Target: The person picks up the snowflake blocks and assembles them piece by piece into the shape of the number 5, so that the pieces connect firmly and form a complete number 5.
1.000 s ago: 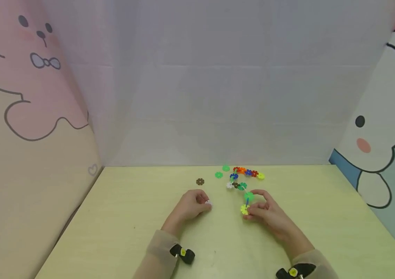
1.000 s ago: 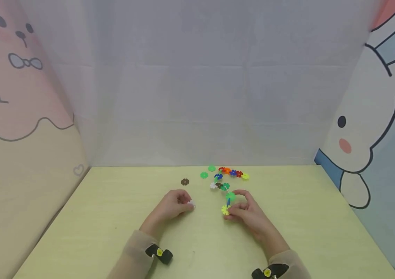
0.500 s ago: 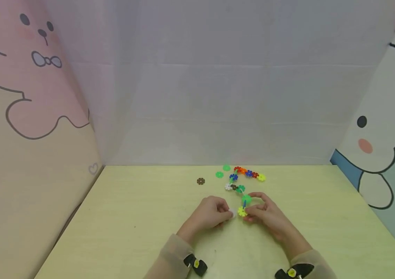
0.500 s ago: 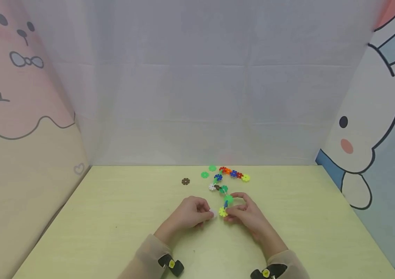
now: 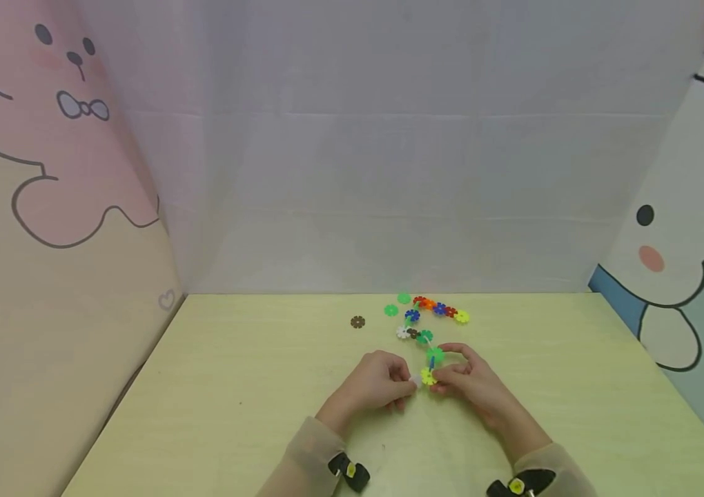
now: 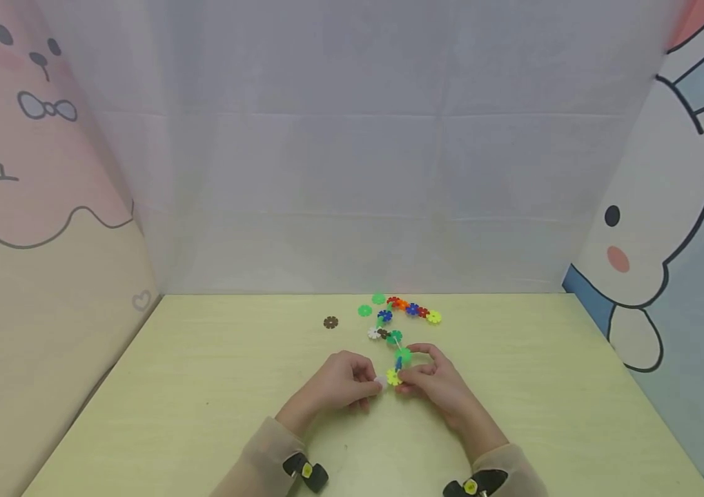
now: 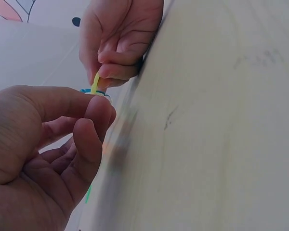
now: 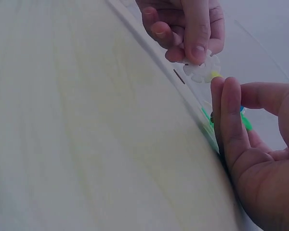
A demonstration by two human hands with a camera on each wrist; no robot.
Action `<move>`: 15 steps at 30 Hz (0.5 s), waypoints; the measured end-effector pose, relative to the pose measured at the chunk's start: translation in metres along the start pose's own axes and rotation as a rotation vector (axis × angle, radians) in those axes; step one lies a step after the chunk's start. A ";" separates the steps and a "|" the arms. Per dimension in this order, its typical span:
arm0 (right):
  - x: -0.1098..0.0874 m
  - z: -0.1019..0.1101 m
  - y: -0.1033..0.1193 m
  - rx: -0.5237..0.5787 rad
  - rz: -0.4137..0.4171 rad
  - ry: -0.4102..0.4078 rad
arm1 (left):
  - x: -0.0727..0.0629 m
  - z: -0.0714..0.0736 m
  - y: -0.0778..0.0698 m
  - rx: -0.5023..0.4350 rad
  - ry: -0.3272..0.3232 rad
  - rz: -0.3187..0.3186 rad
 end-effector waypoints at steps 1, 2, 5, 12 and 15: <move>0.000 0.000 0.000 0.005 0.001 0.002 | 0.000 0.000 -0.001 0.006 -0.003 -0.001; 0.000 -0.001 0.000 0.010 0.002 0.004 | 0.000 -0.001 -0.001 0.012 -0.009 -0.001; 0.001 -0.002 -0.001 0.021 -0.003 0.000 | 0.000 0.000 -0.004 0.041 -0.024 -0.003; 0.001 -0.005 -0.002 0.036 -0.008 0.004 | -0.001 0.002 -0.009 0.088 -0.047 -0.041; 0.001 -0.003 -0.003 0.043 -0.012 0.020 | -0.001 0.002 -0.011 0.081 -0.045 -0.071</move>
Point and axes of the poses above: each hand's wrist, its own x-axis towards the middle knuckle, its own z-axis out of the back of the hand, y = z × x, the point moved 7 cm from there along x, towards the middle knuckle, and after that the axes turned 8 degrees about x, right-handed, at the moved point
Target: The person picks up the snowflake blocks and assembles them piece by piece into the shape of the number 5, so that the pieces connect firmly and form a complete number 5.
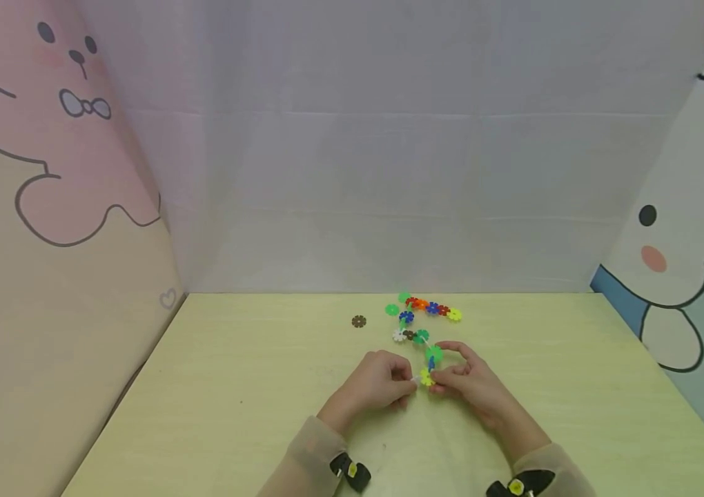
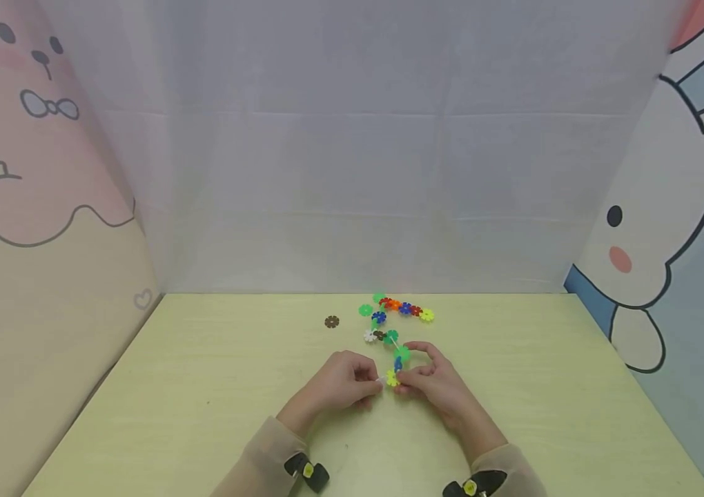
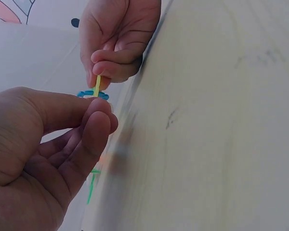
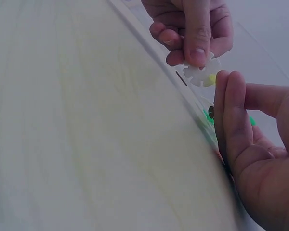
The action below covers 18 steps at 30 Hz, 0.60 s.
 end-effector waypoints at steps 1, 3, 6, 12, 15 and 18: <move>0.000 0.000 0.000 -0.001 -0.002 0.009 | 0.000 0.000 0.000 0.002 0.002 -0.008; 0.000 0.000 -0.001 -0.004 -0.009 0.029 | 0.000 0.000 0.000 0.002 0.006 -0.020; -0.001 0.000 -0.001 -0.008 -0.014 0.047 | 0.000 0.000 0.000 -0.006 0.006 -0.027; -0.002 0.004 0.001 -0.044 -0.013 0.029 | 0.002 -0.006 0.000 -0.076 0.006 -0.002; -0.003 0.006 0.001 -0.084 -0.015 0.033 | 0.002 -0.011 -0.001 -0.114 0.028 0.008; -0.003 0.007 0.002 -0.099 -0.018 0.056 | 0.002 -0.014 -0.001 -0.134 0.046 0.015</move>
Point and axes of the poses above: each hand's wrist, its own x-axis towards the middle knuckle, its own z-axis out of the back of the hand, y = z × x, the point moved 7 cm from there along x, towards the middle knuckle, and after that the axes turned 8 degrees about x, right-handed, at the moved point
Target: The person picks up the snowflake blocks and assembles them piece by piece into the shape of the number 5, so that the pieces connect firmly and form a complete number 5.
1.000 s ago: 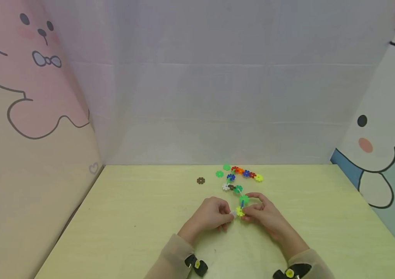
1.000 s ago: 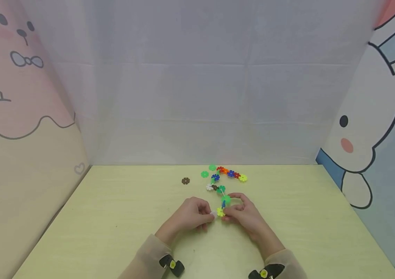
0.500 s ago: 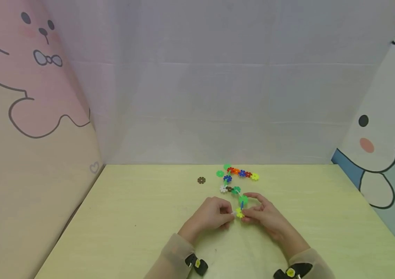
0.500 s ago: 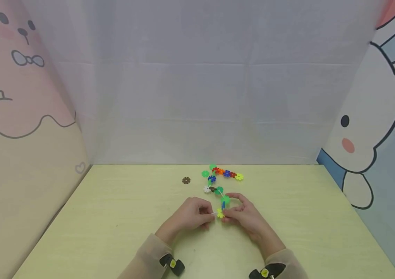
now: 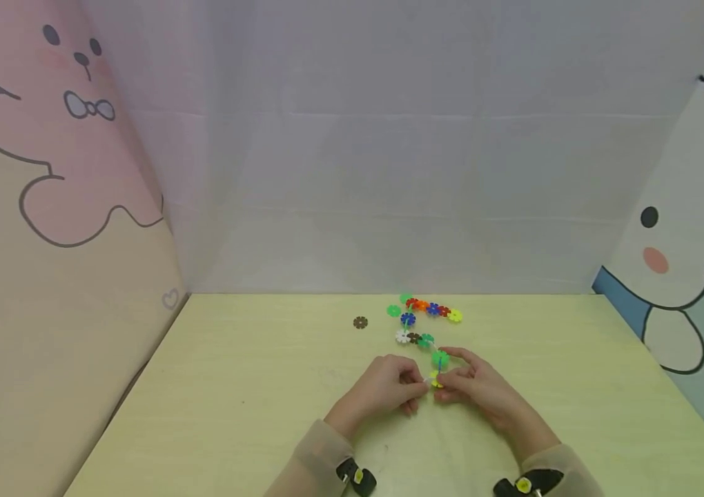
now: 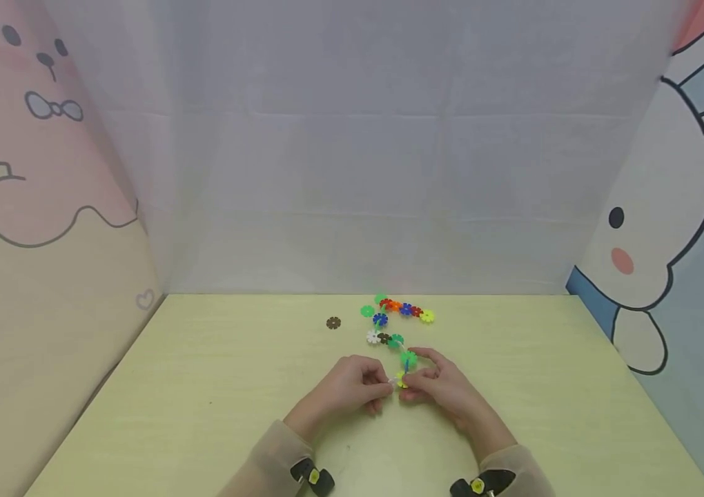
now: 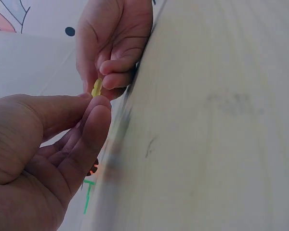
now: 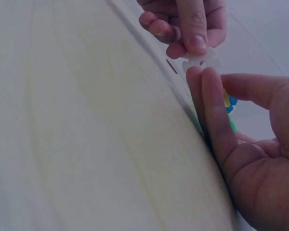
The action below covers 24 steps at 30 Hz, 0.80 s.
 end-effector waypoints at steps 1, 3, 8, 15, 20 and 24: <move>0.000 0.000 0.000 0.002 0.001 0.007 | 0.000 -0.001 0.000 -0.003 0.006 0.000; 0.000 0.000 0.000 0.005 0.002 0.017 | 0.000 -0.002 0.000 -0.011 0.019 -0.001; 0.001 0.005 -0.001 0.011 -0.008 -0.022 | -0.001 0.001 0.000 -0.018 0.045 0.000; 0.003 0.014 -0.002 0.043 -0.034 -0.078 | -0.002 0.027 0.015 0.043 -0.056 0.064; 0.003 0.013 -0.001 0.054 -0.029 -0.048 | -0.006 0.057 0.032 0.078 -0.217 0.140; 0.001 0.014 0.000 0.056 -0.022 -0.025 | -0.008 0.081 0.048 0.116 -0.383 0.226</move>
Point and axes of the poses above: each hand's wrist, its own x-axis towards the middle knuckle, its own z-axis out of the back of the hand, y = z × x, the point moved 7 cm from there along x, towards the middle knuckle, and after that the axes turned 8 degrees about x, right-handed, at the moved point
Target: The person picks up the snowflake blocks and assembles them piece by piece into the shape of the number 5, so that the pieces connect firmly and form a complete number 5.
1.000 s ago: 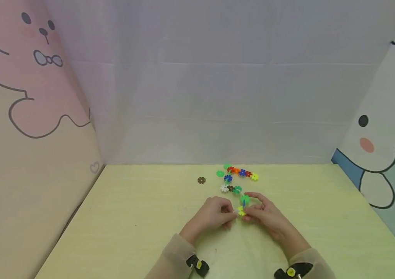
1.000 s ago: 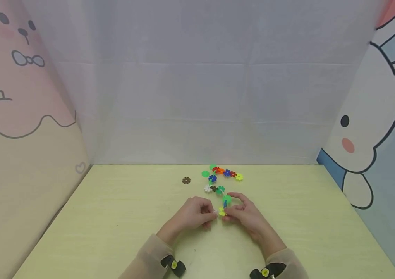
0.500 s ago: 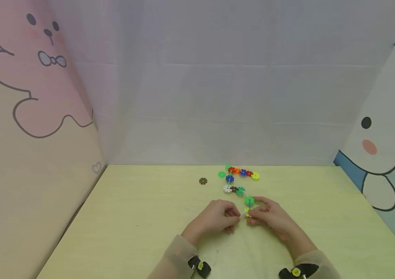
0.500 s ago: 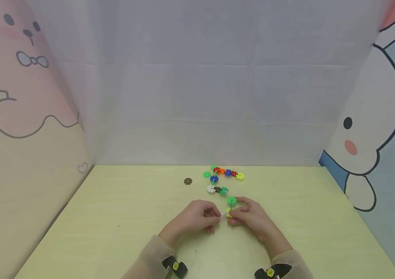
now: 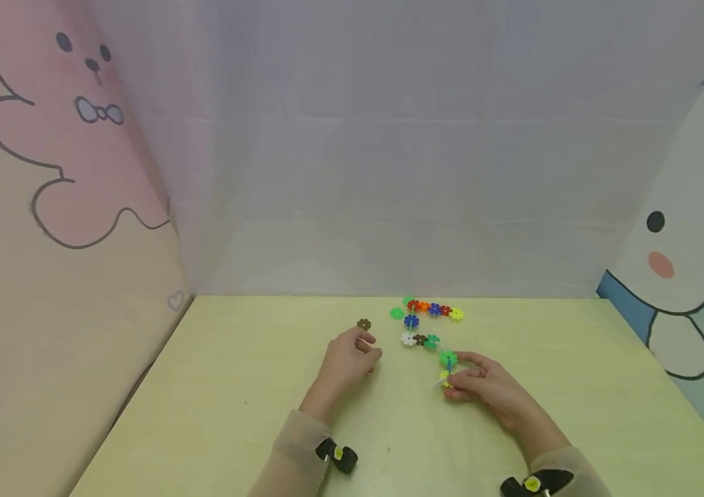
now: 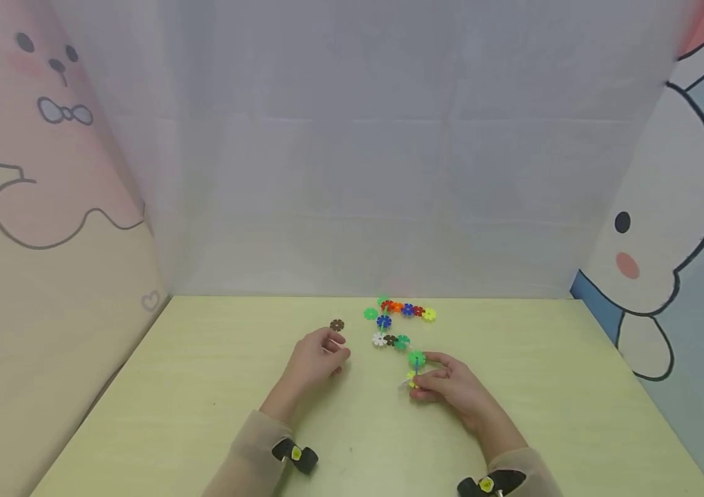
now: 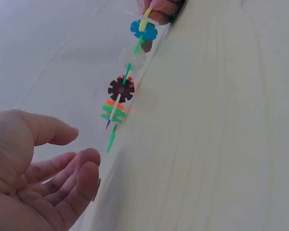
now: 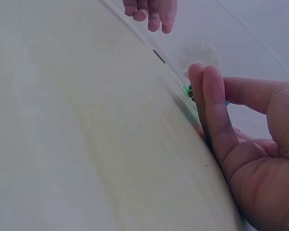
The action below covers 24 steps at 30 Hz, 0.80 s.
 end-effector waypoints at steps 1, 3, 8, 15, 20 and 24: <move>-0.001 0.001 0.000 -0.002 0.003 0.005 | 0.004 0.004 0.004 0.017 -0.037 0.019; -0.002 0.002 0.000 -0.003 0.007 0.011 | 0.014 0.010 0.011 0.064 -0.092 0.040; -0.002 0.002 -0.002 0.008 0.004 0.006 | 0.041 0.018 0.025 0.229 -0.091 -0.013; 0.000 0.003 -0.004 0.029 0.013 0.001 | 0.064 0.016 0.032 0.342 -0.045 -0.094; 0.001 0.004 -0.003 0.034 0.012 -0.013 | 0.067 0.014 0.028 0.364 -0.046 -0.116; 0.001 0.005 -0.002 0.043 0.012 -0.018 | 0.063 0.015 0.025 0.318 -0.035 -0.076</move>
Point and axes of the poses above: each hand's wrist, its own x-axis towards the middle knuckle, its own z-axis out of the back of the hand, y = z × x, the point moved 7 cm from there along x, towards the middle knuckle, and after that the axes turned 8 degrees about x, right-handed, at the moved point
